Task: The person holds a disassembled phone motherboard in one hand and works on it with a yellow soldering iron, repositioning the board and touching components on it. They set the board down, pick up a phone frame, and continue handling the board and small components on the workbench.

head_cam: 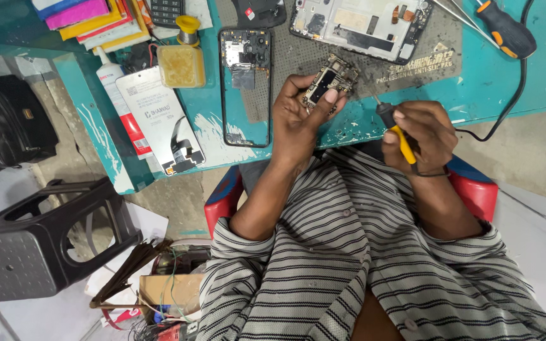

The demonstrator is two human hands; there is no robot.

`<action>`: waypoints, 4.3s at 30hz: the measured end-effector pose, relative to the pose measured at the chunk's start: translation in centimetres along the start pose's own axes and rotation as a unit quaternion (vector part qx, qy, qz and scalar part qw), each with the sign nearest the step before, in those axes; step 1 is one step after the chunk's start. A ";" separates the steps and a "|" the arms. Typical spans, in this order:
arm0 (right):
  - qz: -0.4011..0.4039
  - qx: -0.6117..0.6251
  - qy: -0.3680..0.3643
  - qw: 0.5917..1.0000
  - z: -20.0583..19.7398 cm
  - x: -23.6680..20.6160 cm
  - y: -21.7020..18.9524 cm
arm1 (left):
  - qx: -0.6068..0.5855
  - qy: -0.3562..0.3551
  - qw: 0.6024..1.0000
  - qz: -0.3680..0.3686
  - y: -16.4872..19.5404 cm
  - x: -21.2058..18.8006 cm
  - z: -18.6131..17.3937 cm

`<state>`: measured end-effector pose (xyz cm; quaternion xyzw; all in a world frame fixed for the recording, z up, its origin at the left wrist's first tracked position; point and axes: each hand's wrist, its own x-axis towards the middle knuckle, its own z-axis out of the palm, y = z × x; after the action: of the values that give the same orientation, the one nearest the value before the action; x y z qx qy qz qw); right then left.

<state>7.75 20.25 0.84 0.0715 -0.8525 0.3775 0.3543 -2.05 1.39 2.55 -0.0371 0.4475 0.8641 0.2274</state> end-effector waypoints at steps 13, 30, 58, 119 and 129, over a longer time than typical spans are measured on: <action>-0.001 -0.010 -0.048 0.999 -0.1 1.1 -0.5 | 0.053 -0.002 0.998 -0.026 0.2 -0.5 0.1; -0.005 -0.004 -0.060 0.998 -0.2 1.9 -0.7 | 0.050 0.001 0.998 -0.035 0.9 -0.9 0.3; 0.010 0.004 -0.050 0.999 -0.4 1.5 -0.8 | 0.048 0.002 0.998 -0.036 1.0 -0.9 0.3; 0.055 0.077 0.072 0.993 -0.3 -0.5 0.5 | 0.013 0.052 0.999 0.005 1.1 -0.6 -0.6; 0.058 0.075 0.071 0.993 -0.4 -0.7 0.5 | 0.001 0.002 1.000 -0.019 1.9 -0.6 0.6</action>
<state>8.25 20.77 0.29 0.0212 -0.7970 0.4648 0.3851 -2.21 0.71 4.51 -0.0476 0.4483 0.8589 0.2431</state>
